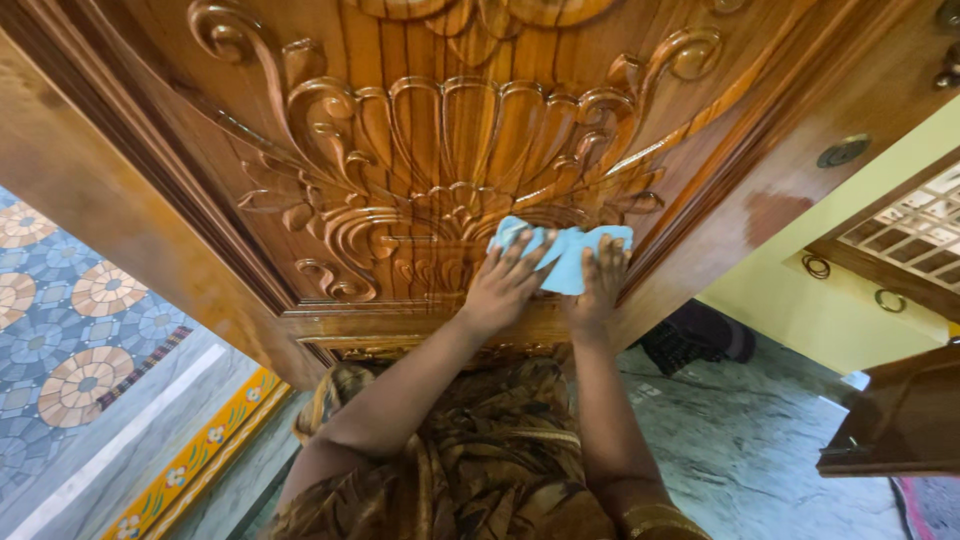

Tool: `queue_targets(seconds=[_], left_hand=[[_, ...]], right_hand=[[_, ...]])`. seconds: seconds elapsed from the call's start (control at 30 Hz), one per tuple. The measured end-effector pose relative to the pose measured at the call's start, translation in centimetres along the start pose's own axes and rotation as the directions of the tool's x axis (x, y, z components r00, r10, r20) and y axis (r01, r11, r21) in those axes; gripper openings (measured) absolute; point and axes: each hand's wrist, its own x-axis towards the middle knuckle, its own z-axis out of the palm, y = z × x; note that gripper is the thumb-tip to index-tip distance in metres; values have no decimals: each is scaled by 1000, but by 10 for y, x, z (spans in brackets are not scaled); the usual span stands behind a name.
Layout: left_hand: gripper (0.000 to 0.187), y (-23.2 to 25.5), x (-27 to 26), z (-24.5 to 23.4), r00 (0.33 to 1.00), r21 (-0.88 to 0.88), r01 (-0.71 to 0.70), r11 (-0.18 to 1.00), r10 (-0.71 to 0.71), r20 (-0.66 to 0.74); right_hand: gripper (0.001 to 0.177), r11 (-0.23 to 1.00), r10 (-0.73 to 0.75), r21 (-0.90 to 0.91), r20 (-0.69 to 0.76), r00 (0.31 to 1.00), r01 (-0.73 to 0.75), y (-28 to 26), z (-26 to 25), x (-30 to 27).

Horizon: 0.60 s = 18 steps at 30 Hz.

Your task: The person wipes the surface of a carved wooden door using a light blue cloth. They move the cloth back and forth across the intricate carvings and flat panels to clean the wood.

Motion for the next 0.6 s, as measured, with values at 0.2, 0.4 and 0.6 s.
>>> queue_targets(seconds=[0.2, 0.4, 0.6], left_hand=[[43, 4, 62, -23, 987, 12, -149, 989, 148, 68], [50, -14, 83, -55, 960, 158, -50, 986, 92, -264], [46, -26, 33, -52, 948, 143, 136, 980, -87, -307]], right_hand=[[62, 977, 191, 135, -213, 958, -165, -9, -4, 43], [62, 985, 147, 122, -195, 970, -125, -35, -6, 100], [54, 989, 31, 145, -73, 997, -20, -45, 15, 78]])
